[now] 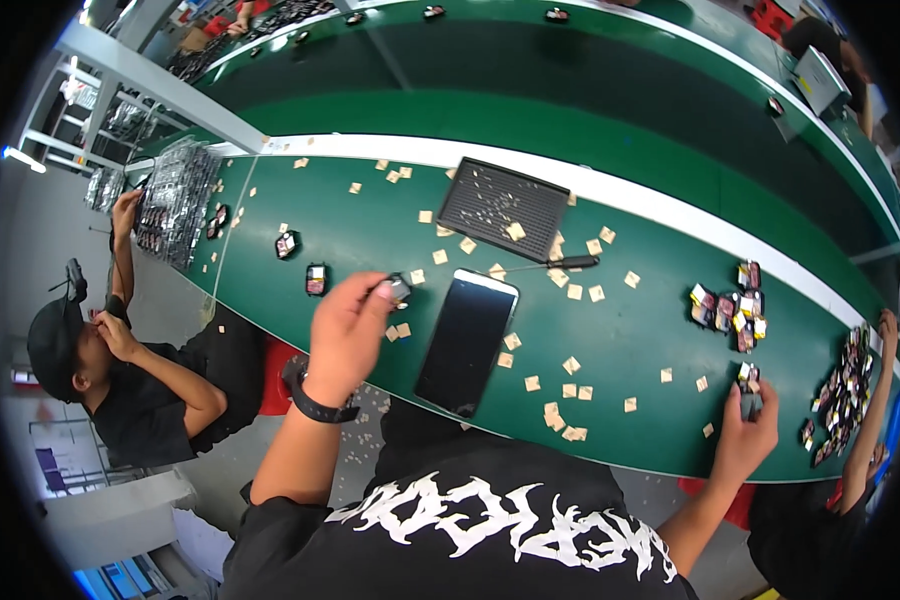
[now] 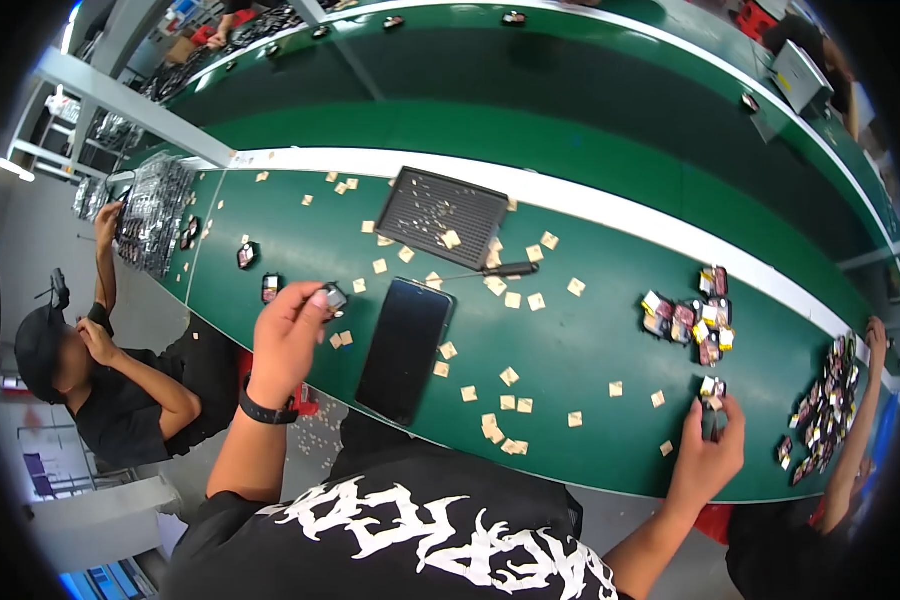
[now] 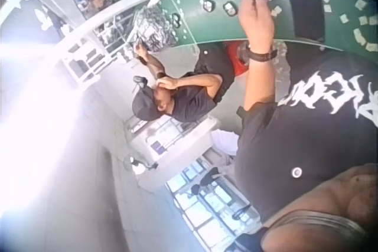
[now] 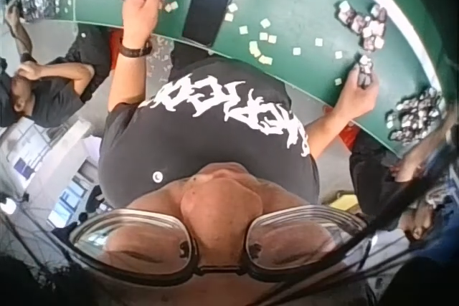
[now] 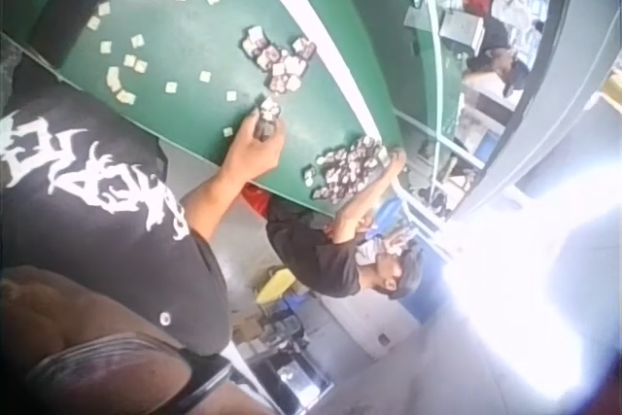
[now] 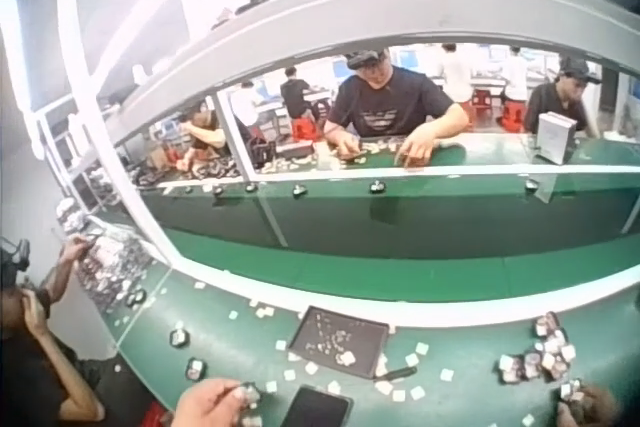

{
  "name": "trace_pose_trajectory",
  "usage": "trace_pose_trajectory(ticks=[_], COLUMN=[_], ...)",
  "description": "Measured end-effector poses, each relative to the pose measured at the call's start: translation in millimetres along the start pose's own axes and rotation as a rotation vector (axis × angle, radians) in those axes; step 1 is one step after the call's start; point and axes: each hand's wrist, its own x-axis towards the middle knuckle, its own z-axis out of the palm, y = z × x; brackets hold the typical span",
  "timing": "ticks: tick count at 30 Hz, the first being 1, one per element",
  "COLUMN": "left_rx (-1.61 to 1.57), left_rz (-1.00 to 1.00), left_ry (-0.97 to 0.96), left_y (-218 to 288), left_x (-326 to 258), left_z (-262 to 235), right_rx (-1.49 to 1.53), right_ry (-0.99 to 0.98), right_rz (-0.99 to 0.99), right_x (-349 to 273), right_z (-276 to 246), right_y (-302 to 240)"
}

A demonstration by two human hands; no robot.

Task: Assembling small electronic modules, specifically placing batteries and boards into casings on a factory production line.

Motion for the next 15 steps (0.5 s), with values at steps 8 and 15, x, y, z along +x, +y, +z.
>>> trace_pose_trajectory(ticks=[8, 15], left_rx=[0.571, 0.447], left_rz=[0.312, 0.345], left_ry=[0.158, 0.153], left_y=[-25.0, 39.5], left_x=[37.1, 19.6], left_z=[-31.4, 11.0], right_rx=[0.485, 0.687], right_ry=[-0.307, -0.518], right_rz=[0.005, -0.566], right_x=[-18.9, -23.0], right_z=[-6.6, 14.8], right_y=[-72.7, -147.5])
